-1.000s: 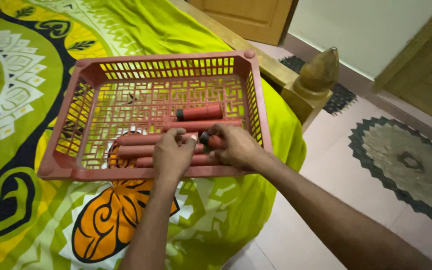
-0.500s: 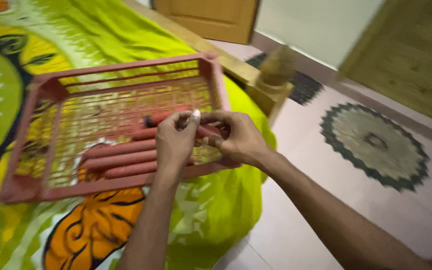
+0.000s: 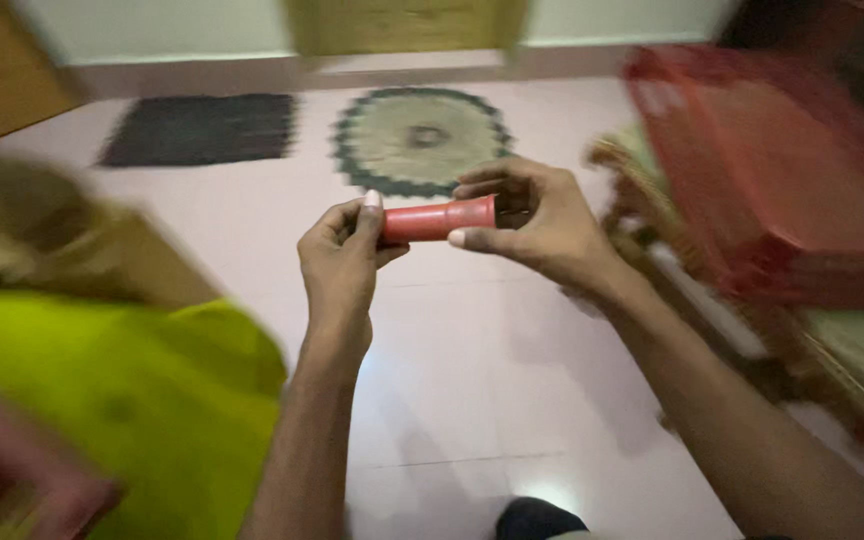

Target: The person removes the red cylindrical plastic legs from a lattice plastic table top one at a time by twisting and pulling them off, places the detached legs inside the basket, then reattaches the legs to the table corners by pushing them back on by hand.

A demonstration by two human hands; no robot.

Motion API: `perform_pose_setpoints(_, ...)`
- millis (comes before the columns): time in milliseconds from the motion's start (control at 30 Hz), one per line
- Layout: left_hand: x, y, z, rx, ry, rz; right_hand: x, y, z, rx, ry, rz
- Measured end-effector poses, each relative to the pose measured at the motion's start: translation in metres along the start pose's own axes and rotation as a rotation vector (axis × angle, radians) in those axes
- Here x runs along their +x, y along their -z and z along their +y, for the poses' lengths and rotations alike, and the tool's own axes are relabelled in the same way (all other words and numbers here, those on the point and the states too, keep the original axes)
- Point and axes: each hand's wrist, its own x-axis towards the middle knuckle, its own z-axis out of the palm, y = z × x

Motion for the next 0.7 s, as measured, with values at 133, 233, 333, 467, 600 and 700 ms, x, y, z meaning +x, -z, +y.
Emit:
perform_pose_setpoints(133,0.001,-0.108,-0.047,0.013,0.127,-0.271,-0.051,0.09,0.041,0.162,-0.024,0.322)
perform_pose_setpoints(233,-0.015,-0.188,-0.076,-0.019,0.154,-0.519,-0.089,0.156,0.056,0.146,-0.038,0.577)
perform_pose_setpoints(333,-0.043,-0.248,-0.103,-0.018,0.132,-0.727,-0.128,0.206,0.065,0.195,-0.041,0.712)
perform_pose_setpoints(467,-0.075,-0.291,-0.122,-0.179,0.136,-0.941,-0.156,0.227,0.07,0.177,-0.063,0.733)
perform_pose_setpoints(600,-0.087,-0.29,-0.14,0.097,-0.062,-0.772,-0.171,0.225,0.075,-0.07,-0.042,0.787)
perform_pose_setpoints(700,-0.078,-0.282,-0.159,0.226,-0.134,-0.455,-0.173,0.218,0.083,-0.021,-0.002,0.874)
